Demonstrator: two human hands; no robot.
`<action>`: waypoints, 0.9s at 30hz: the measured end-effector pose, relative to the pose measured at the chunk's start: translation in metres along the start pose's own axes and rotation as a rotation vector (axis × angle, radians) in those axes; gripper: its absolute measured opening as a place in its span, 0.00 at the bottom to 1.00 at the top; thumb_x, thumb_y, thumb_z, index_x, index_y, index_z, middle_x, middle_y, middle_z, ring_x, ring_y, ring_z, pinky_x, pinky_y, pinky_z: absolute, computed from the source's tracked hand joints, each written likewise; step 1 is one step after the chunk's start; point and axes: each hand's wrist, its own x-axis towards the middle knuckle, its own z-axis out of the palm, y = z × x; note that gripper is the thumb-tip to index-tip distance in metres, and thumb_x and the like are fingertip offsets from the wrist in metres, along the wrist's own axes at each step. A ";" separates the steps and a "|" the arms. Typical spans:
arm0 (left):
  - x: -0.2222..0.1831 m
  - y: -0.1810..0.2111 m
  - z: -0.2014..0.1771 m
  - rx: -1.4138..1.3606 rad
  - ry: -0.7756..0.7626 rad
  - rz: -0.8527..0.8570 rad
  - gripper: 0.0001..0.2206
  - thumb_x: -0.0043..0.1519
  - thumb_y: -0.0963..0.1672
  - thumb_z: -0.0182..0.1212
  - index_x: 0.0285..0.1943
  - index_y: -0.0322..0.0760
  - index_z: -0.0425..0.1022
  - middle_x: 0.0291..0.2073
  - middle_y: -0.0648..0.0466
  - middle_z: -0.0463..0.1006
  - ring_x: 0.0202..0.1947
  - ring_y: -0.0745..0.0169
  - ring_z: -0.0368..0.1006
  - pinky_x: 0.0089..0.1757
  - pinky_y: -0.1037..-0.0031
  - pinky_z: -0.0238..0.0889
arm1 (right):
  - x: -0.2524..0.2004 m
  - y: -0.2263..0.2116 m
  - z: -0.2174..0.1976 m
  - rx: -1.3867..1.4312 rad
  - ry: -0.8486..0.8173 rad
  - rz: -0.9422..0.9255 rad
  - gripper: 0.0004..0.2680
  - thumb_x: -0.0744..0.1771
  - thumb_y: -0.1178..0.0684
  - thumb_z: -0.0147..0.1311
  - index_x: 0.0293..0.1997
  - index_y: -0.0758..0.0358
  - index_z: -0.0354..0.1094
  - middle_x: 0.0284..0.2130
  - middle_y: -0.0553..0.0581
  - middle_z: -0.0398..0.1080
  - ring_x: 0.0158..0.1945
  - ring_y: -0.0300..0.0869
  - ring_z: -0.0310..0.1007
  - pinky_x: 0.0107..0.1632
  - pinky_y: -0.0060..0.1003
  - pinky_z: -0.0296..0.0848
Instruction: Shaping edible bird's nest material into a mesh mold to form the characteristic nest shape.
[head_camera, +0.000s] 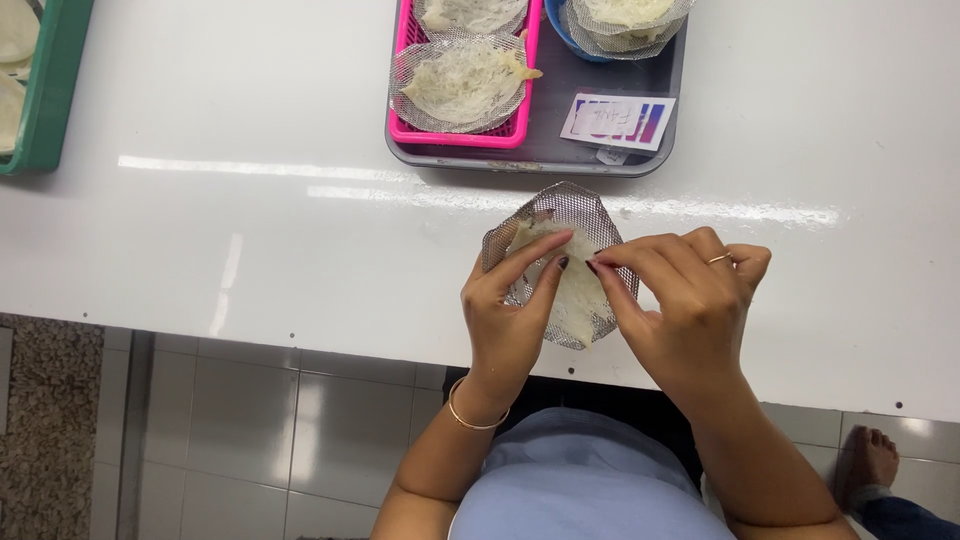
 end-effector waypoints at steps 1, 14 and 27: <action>0.000 0.000 0.000 0.001 0.001 0.000 0.10 0.63 0.37 0.65 0.51 0.41 0.81 0.47 0.56 0.84 0.53 0.62 0.80 0.59 0.72 0.68 | 0.001 -0.001 -0.002 0.002 0.000 0.000 0.05 0.68 0.55 0.70 0.36 0.49 0.76 0.35 0.43 0.78 0.38 0.40 0.69 0.50 0.42 0.48; 0.003 0.009 -0.004 -0.032 -0.084 -0.080 0.09 0.66 0.40 0.59 0.53 0.43 0.79 0.49 0.58 0.83 0.55 0.62 0.78 0.60 0.71 0.66 | 0.005 0.004 0.013 -0.007 0.058 -0.005 0.06 0.68 0.55 0.71 0.36 0.50 0.77 0.34 0.44 0.78 0.36 0.41 0.68 0.51 0.42 0.48; 0.002 0.001 -0.012 -0.218 -0.196 -0.169 0.22 0.60 0.34 0.39 0.59 0.41 0.70 0.58 0.52 0.75 0.64 0.54 0.68 0.65 0.65 0.59 | 0.009 0.016 0.009 0.207 -0.056 0.105 0.06 0.67 0.53 0.72 0.36 0.47 0.77 0.34 0.41 0.75 0.39 0.38 0.68 0.51 0.40 0.46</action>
